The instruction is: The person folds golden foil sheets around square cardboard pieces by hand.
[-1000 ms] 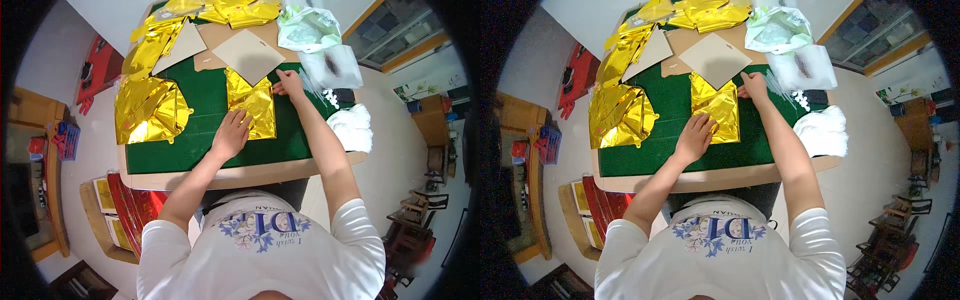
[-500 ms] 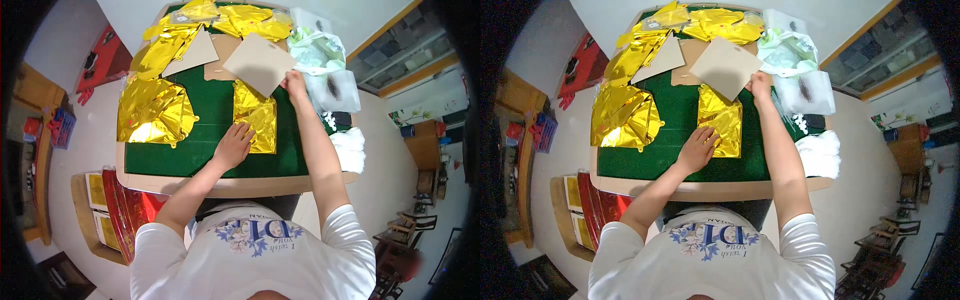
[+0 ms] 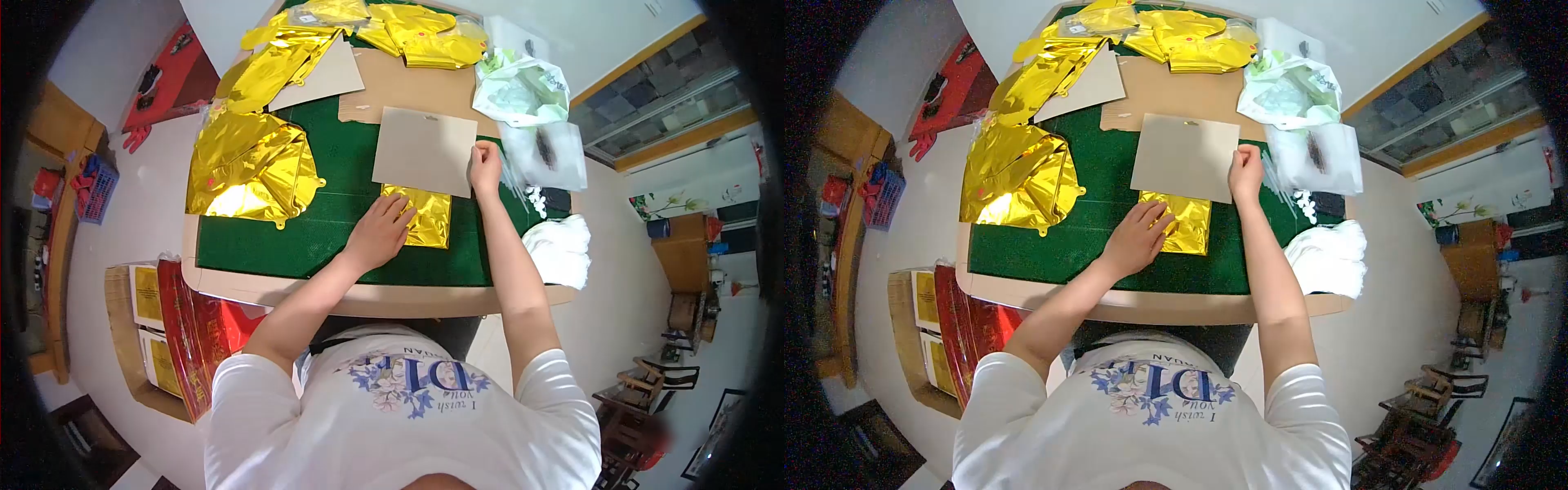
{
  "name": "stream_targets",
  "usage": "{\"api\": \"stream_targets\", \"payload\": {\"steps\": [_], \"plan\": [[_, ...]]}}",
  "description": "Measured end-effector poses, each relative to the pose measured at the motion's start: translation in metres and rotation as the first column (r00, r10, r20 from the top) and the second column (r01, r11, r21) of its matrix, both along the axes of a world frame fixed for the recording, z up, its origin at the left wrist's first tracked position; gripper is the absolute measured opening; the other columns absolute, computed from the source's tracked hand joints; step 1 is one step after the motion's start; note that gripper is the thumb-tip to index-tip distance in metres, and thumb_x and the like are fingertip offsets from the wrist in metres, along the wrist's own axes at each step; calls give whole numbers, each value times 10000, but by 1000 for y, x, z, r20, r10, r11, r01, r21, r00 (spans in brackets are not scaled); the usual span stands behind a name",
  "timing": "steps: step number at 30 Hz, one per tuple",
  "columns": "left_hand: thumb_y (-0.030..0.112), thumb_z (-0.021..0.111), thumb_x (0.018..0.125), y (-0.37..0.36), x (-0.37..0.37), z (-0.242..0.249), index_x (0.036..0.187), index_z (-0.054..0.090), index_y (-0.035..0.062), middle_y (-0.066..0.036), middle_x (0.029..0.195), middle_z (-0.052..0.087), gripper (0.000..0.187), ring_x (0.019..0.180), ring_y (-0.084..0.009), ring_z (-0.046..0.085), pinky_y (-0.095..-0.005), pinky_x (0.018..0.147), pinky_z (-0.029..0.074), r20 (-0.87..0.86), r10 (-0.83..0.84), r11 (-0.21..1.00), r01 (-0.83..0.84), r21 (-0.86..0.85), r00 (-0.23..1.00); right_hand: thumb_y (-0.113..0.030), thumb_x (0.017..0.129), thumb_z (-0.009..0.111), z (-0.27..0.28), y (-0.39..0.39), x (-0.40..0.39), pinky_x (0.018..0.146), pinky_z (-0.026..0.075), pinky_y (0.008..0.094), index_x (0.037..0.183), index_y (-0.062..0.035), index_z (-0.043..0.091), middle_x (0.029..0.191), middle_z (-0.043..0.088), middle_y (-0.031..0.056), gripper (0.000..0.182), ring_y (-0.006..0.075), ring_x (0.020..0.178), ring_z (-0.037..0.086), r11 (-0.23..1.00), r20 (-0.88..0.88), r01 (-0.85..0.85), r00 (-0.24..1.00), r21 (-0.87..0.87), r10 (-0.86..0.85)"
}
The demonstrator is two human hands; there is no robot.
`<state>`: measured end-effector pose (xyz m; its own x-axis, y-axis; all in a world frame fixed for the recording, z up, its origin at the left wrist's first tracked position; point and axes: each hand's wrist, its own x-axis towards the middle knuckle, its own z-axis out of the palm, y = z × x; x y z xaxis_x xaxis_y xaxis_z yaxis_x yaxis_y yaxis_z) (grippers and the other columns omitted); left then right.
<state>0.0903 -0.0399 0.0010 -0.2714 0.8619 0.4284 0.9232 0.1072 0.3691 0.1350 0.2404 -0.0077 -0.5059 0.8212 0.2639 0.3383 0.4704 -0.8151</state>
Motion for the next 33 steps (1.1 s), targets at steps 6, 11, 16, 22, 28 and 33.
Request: {"api": "stream_targets", "payload": {"steps": [6, 11, 16, 22, 28, 33], "plan": [[128, 598, 848, -2, -1, 5, 1224, 543, 40, -162, 1277, 503, 390, 1236, -336, 438, -440, 1068, 371, 12, -5, 1000, 4, 15, 1000, -29, 847, 568, 25, -47, 31, 1000, 389, 440, 1186, -87, 614, 1235, 566, 183, 348, 349, 1177, 508, 808, 198, -379, 925, 452, 323], [115, 598, 849, 0, 0, 0, 1207, 547, 31, -167, 1271, 502, 371, 1224, -346, 452, -442, 1057, 381, 32, 16, 1000, -16, 24, 999, -35, 865, 540, 12, -71, 56, 1099, 294, 487, 1251, -194, 610, 1377, 494, 141, 423, 321, 1322, 411, 754, 485, -564, 790, 337, 374], [53, 586, 843, 0, -12, 1, 1149, 570, -2, -174, 1222, 536, 312, 1165, -365, 501, -446, 1001, 426, 251, 79, 968, -134, 210, 965, -71, 895, 503, 7, -67, 48, 1115, 260, 495, 1255, -224, 607, 1380, 498, 122, 406, 320, 1324, 408, 772, 415, -532, 826, 348, 383], [42, 593, 818, -4, -43, -1, 1107, 598, -3, -145, 1212, 556, 292, 1168, -336, 502, -424, 989, 437, 73, 103, 992, -108, 71, 992, -82, 899, 491, 5, -64, 49, 1112, 263, 498, 1254, -220, 603, 1385, 494, 122, 397, 319, 1322, 409, 764, 411, -544, 820, 346, 398], [60, 617, 790, -4, -63, 27, 1117, 600, 13, -142, 1238, 553, 330, 1186, -324, 493, -418, 1000, 428, -138, -4, 999, -1, -36, 990, -89, 895, 505, 2, -63, 48, 1101, 278, 504, 1247, -212, 607, 1367, 513, 122, 387, 325, 1302, 428, 755, 409, -540, 826, 373, 388], [70, 619, 790, 0, -87, 22, 1132, 595, 20, -136, 1220, 570, 347, 1147, -305, 529, -405, 993, 434, -135, -164, 985, 153, -85, 977, -80, 877, 529, 4, -59, 46, 1086, 312, 470, 1223, -184, 622, 1351, 526, 130, 373, 332, 1277, 450, 744, 392, -552, 823, 377, 412]]}}
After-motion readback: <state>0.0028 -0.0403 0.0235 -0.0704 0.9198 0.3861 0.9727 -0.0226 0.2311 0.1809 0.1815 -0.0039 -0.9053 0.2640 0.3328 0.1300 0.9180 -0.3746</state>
